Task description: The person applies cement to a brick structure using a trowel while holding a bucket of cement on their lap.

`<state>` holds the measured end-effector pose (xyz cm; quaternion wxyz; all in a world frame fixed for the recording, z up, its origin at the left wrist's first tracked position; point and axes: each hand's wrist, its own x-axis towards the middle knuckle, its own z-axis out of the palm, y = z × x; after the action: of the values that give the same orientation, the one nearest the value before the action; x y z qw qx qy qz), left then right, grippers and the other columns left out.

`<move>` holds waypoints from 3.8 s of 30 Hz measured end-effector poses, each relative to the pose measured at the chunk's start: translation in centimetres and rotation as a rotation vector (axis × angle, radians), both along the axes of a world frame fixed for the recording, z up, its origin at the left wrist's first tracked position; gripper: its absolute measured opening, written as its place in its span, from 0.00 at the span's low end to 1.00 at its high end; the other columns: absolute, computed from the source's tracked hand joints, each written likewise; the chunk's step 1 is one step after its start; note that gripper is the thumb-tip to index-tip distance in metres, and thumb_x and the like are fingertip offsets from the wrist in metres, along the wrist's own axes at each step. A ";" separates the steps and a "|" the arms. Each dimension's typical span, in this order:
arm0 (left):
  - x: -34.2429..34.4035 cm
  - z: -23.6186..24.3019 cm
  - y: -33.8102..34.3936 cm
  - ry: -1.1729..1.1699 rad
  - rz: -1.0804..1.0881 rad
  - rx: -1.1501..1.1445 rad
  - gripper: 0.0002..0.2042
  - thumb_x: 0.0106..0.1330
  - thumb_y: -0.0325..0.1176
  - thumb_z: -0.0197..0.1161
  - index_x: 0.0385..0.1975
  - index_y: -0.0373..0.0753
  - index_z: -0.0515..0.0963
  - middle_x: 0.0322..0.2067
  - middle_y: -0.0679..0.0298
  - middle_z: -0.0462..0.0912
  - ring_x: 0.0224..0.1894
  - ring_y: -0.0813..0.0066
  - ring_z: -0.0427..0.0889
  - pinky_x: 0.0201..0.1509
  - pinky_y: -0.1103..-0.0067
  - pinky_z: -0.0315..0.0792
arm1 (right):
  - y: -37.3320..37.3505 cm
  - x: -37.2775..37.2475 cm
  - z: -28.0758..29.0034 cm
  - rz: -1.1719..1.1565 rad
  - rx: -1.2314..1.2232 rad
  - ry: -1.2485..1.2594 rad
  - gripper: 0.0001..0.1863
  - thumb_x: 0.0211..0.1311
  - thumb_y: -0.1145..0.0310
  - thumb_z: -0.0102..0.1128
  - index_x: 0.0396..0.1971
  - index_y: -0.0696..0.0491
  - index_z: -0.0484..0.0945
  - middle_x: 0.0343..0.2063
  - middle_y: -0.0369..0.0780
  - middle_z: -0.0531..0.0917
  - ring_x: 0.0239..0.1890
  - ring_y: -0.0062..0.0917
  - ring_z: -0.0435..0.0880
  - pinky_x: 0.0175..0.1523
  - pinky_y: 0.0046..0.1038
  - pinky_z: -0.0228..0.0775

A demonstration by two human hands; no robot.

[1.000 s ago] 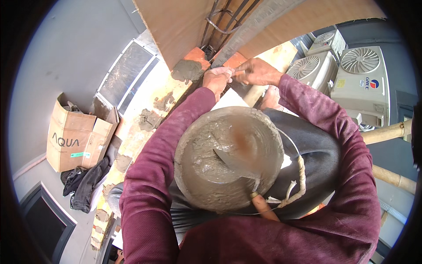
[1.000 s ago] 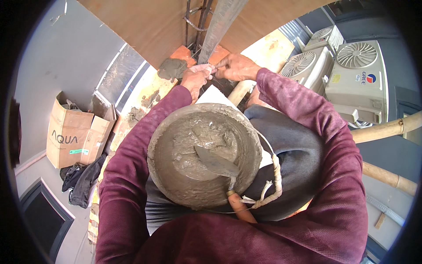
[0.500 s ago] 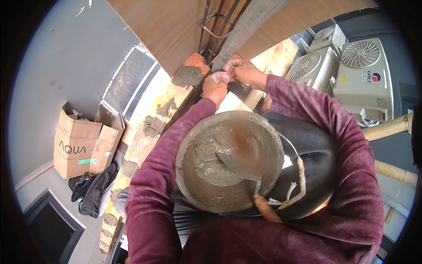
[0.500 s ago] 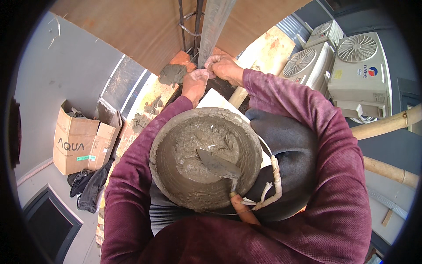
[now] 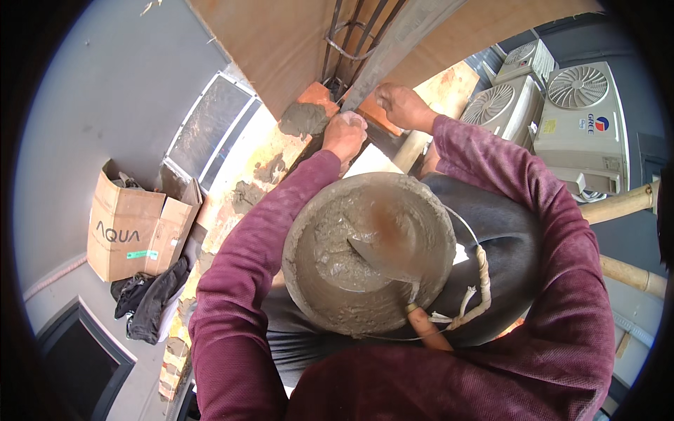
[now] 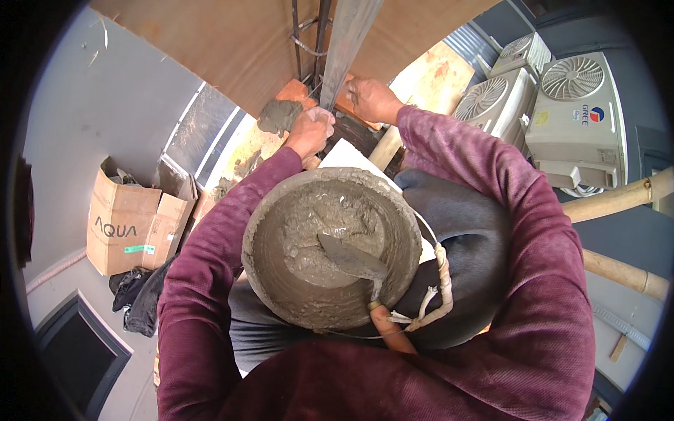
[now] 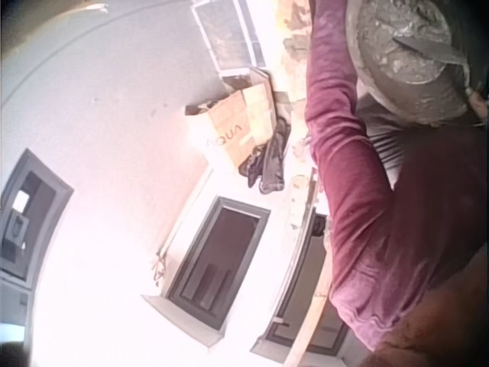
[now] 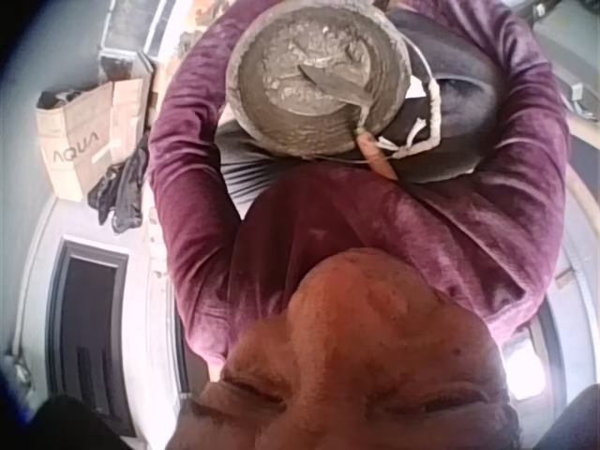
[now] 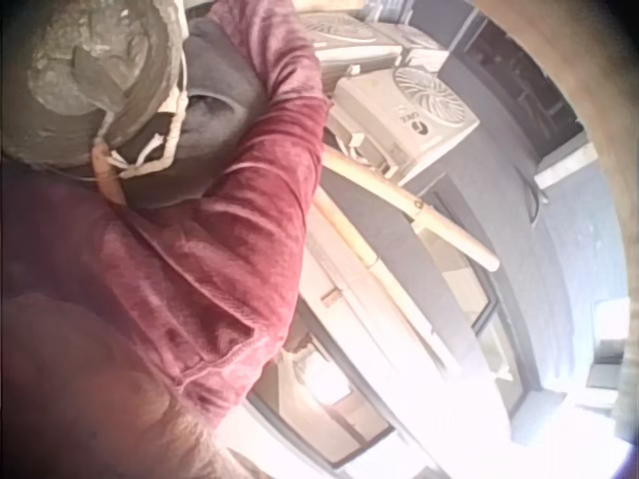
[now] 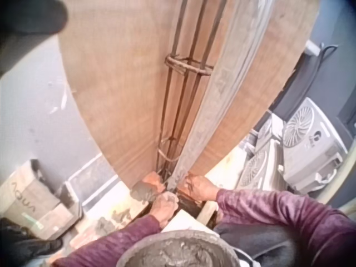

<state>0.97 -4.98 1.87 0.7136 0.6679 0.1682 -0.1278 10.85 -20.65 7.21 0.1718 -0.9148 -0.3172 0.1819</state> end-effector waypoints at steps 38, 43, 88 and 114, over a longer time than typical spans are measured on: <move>-18.3 23.1 7.2 -0.187 -0.306 0.054 0.16 0.69 0.34 0.53 0.50 0.32 0.75 0.44 0.57 0.81 0.50 0.68 0.78 0.56 0.74 0.68 | -1.7 -3.8 0.8 -0.562 0.612 1.361 0.36 0.71 0.40 0.24 0.45 0.58 0.72 0.29 0.41 0.82 0.33 0.27 0.82 0.37 0.28 0.74; -30.9 22.7 10.4 -0.087 0.299 0.112 0.15 0.65 0.35 0.60 0.45 0.30 0.77 0.43 0.54 0.81 0.47 0.68 0.79 0.54 0.73 0.72 | -2.2 -5.9 4.1 0.439 -0.096 0.348 0.21 0.68 0.55 0.47 0.51 0.56 0.71 0.39 0.43 0.82 0.44 0.36 0.81 0.50 0.36 0.72; -46.8 18.9 10.4 -0.260 1.299 0.321 0.13 0.71 0.32 0.52 0.48 0.30 0.73 0.43 0.59 0.76 0.46 0.71 0.77 0.53 0.77 0.72 | -1.4 -13.5 27.8 0.088 -0.130 0.291 0.24 0.70 0.49 0.46 0.32 0.57 0.73 0.16 0.36 0.76 0.16 0.19 0.79 0.19 0.20 0.70; -33.6 18.2 1.6 -0.313 0.637 -0.319 0.17 0.63 0.29 0.63 0.47 0.31 0.67 0.41 0.58 0.77 0.41 0.77 0.76 0.48 0.80 0.71 | 4.0 -29.6 35.7 0.907 -0.660 0.033 0.38 0.54 0.68 0.51 0.67 0.59 0.52 0.31 0.47 0.81 0.29 0.36 0.82 0.39 0.32 0.77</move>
<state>-32.64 -3.35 20.06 0.8295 0.4744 0.2343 0.1789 -18.75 -16.69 42.86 -0.2140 -0.6891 -0.6023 0.3415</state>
